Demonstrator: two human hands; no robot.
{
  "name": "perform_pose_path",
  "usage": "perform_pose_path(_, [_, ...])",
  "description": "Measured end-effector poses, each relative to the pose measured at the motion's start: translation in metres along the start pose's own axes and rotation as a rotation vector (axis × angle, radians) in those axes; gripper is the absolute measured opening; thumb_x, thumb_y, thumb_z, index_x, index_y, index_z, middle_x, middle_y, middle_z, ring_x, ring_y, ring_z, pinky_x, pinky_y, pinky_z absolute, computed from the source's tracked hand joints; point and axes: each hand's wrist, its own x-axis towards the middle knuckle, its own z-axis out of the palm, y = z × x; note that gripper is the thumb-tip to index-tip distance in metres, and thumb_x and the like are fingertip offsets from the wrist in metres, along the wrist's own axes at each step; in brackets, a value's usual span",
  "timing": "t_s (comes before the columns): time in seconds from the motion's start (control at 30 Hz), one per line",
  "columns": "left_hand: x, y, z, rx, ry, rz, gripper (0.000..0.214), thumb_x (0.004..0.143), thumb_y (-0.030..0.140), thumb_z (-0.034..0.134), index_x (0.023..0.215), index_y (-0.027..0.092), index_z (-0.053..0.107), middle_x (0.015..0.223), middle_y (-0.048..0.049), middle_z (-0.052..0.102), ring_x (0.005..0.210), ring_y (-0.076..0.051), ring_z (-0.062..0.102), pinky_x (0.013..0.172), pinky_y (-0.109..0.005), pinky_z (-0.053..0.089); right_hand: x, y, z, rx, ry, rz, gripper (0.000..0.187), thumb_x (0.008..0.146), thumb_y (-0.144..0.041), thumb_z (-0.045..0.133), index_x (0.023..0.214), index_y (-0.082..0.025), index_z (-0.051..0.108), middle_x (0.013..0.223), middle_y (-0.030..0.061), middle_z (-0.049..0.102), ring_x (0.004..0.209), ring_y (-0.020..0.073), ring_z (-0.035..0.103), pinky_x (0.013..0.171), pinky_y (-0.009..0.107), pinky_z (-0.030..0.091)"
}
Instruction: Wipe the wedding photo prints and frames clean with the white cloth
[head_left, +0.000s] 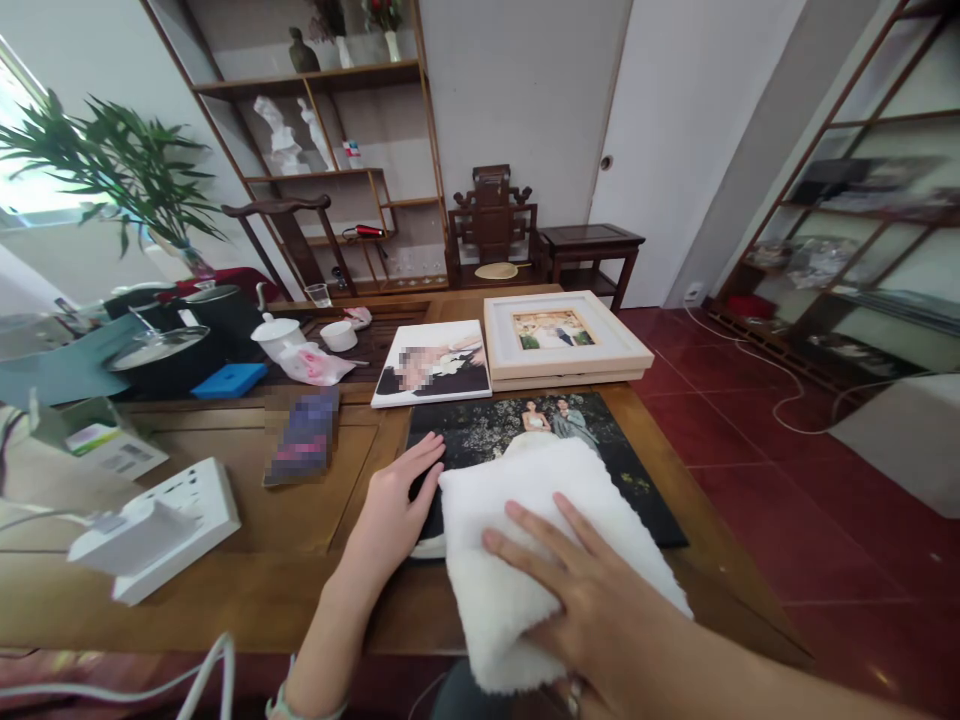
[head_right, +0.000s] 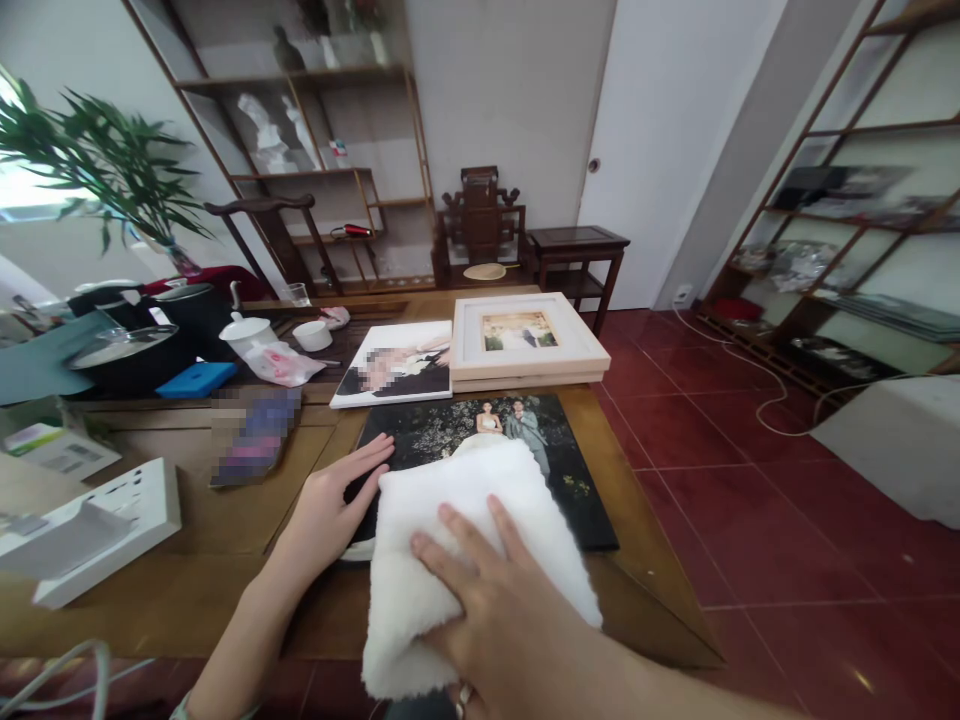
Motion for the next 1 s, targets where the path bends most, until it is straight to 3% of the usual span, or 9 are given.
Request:
perform_pose_path(0.2, [0.0,0.002,-0.001,-0.023,0.003,-0.012,0.03,0.088,0.024,0.047,0.108,0.015,0.067,0.118,-0.0094,0.064,0.115,-0.023,0.057,0.1,-0.041,0.045,0.037,0.034,-0.016,-0.037,0.147,0.125,0.039,0.076,-0.02,0.049,0.112,-0.022,0.063,0.146,0.0082,0.036,0.137,0.0323,0.018,0.105,0.063,0.01])
perform_pose_path(0.33, [-0.001,0.001,0.0,-0.027,0.023,-0.011,0.029,0.087,0.024,0.048,0.107,0.015,0.068,0.117,-0.0095,0.065,0.114,-0.023,0.057,0.099,-0.039,0.045,0.074,0.061,-0.023,-0.106,0.21,0.183,0.048,0.075,-0.016,0.047,0.121,-0.02,0.057,0.145,0.0105,0.037,0.135,0.0343,0.021,0.101,0.067,0.016])
perform_pose_path(0.43, [-0.002,0.0,0.0,-0.026,0.026,-0.008,0.028,0.086,0.023,0.049,0.105,0.015,0.069,0.117,-0.0098,0.065,0.114,-0.024,0.058,0.1,-0.039,0.045,0.083,0.066,-0.026,-0.124,0.222,0.186,0.048,0.076,-0.017,0.047,0.123,-0.021,0.057,0.146,0.01,0.035,0.135,0.0348,0.02,0.1,0.067,0.017])
perform_pose_path(0.63, [-0.001,-0.002,0.001,-0.023,0.017,-0.005,0.031,0.086,0.023,0.048,0.108,0.013,0.067,0.117,-0.0111,0.065,0.114,-0.023,0.057,0.1,-0.039,0.044,0.043,0.029,-0.016,-0.03,0.146,0.182,0.037,0.077,-0.017,0.049,0.11,-0.023,0.064,0.147,0.0081,0.034,0.137,0.0326,0.015,0.104,0.065,0.013])
perform_pose_path(0.8, [0.0,-0.002,0.001,-0.016,-0.003,-0.017,0.032,0.087,0.024,0.046,0.109,0.013,0.067,0.12,-0.0112,0.063,0.116,-0.023,0.056,0.101,-0.04,0.044,0.005,-0.005,-0.002,0.029,0.016,0.068,0.028,0.076,-0.027,0.055,0.101,-0.021,0.068,0.15,0.0106,0.024,0.137,0.039,0.01,0.101,0.07,0.005])
perform_pose_path(0.87, [0.0,-0.002,0.002,-0.016,-0.008,-0.027,0.032,0.087,0.024,0.046,0.11,0.013,0.066,0.121,-0.0115,0.063,0.116,-0.024,0.056,0.101,-0.04,0.044,0.001,-0.006,-0.001,0.044,0.013,0.054,0.029,0.075,-0.027,0.056,0.102,-0.021,0.067,0.15,0.009,0.025,0.137,0.0379,0.011,0.103,0.069,0.004])
perform_pose_path(1.0, [-0.003,-0.001,0.0,-0.014,-0.005,-0.015,0.033,0.089,0.027,0.044,0.11,0.011,0.066,0.123,-0.0121,0.061,0.116,-0.023,0.056,0.102,-0.04,0.043,0.011,0.018,-0.006,0.034,0.157,0.139,0.03,0.074,-0.021,0.053,0.101,-0.023,0.066,0.146,0.0036,0.037,0.137,0.0303,0.018,0.108,0.06,0.004])
